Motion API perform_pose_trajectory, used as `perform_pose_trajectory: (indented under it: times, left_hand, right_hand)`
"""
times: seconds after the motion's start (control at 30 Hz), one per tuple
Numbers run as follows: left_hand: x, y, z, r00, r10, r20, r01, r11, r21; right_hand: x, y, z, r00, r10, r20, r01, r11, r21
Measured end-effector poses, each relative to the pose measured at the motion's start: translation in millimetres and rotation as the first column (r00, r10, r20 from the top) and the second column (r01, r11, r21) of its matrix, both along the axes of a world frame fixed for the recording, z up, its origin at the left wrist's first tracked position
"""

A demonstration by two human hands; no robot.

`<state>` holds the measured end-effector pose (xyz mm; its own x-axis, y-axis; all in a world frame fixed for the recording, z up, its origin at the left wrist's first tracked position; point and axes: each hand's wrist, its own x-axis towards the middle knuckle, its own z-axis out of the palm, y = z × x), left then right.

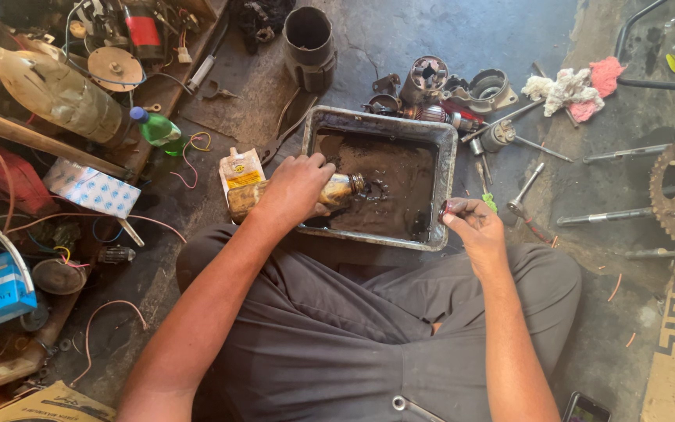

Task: The person sits on the workshop floor and disassembles an electric motor, separating the armature from its housing. They wipe the armature and housing with a cloth, pour liquid from a bottle into a metal tray, and scrub the motor housing in the tray with a brush.

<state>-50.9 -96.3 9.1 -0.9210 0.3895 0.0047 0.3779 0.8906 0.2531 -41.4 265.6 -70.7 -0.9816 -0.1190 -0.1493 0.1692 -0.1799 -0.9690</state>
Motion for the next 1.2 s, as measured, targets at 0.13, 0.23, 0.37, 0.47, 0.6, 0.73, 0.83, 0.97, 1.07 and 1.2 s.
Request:
perform_pose_trajectory:
  times: [0.13, 0.23, 0.37, 0.47, 0.6, 0.73, 0.83, 0.97, 1.07, 1.2]
  left_hand:
    - [-0.3, 1.1, -1.0, 1.000, 0.004, 0.005, -0.004, 1.000, -0.014]
    - [-0.3, 1.5, -1.2, 1.000, 0.004, 0.005, -0.004, 1.000, -0.023]
    - [-0.4, 2.3, -1.3, 1.000, 0.003, 0.004, -0.003, 0.999, -0.032]
    - [-0.7, 2.8, -1.1, 1.000, 0.002, 0.005, -0.002, 0.999, -0.041]
    - [-0.6, 3.0, -0.9, 1.000, 0.000, 0.006, 0.000, 0.999, -0.045]
    - [1.5, 3.7, -1.9, 1.000, -0.007, -0.006, 0.007, 0.999, -0.046]
    - [1.9, 4.5, -2.3, 1.000, -0.014, -0.016, 0.013, 0.999, -0.046]
    - [2.5, 4.6, -1.4, 1.000, -0.010, -0.006, 0.010, 0.998, -0.054]
    - [3.0, 4.5, -0.1, 1.000, -0.013, -0.026, 0.012, 0.999, -0.048]
    - [2.1, 5.2, 0.7, 1.000, -0.011, 0.020, 0.012, 0.997, -0.076]
  right_hand:
    - [0.0, -0.7, 0.6, 1.000, 0.010, 0.000, -0.010, 1.000, -0.005]
    - [0.0, -1.1, 0.2, 1.000, 0.002, 0.002, -0.002, 1.000, 0.001]
    - [0.0, -0.8, -1.1, 1.000, 0.007, -0.005, -0.007, 1.000, 0.015]
    - [-0.3, -0.1, -1.7, 1.000, 0.011, -0.006, -0.011, 1.000, 0.009]
    - [-1.5, 0.2, -2.1, 1.000, 0.020, -0.009, -0.019, 1.000, 0.017]
    - [-0.9, -0.3, -2.8, 1.000, 0.020, -0.008, -0.020, 1.000, 0.019]
    - [-0.1, -0.3, -2.8, 1.000, 0.014, 0.005, -0.014, 0.999, 0.035]
    - [0.7, -0.3, -2.0, 1.000, 0.017, 0.002, -0.017, 0.999, 0.030]
    - [1.0, -0.5, -1.7, 1.000, 0.016, 0.003, -0.016, 0.999, 0.035]
    - [0.1, -0.7, -1.9, 1.000, 0.008, 0.000, -0.009, 1.000, 0.030]
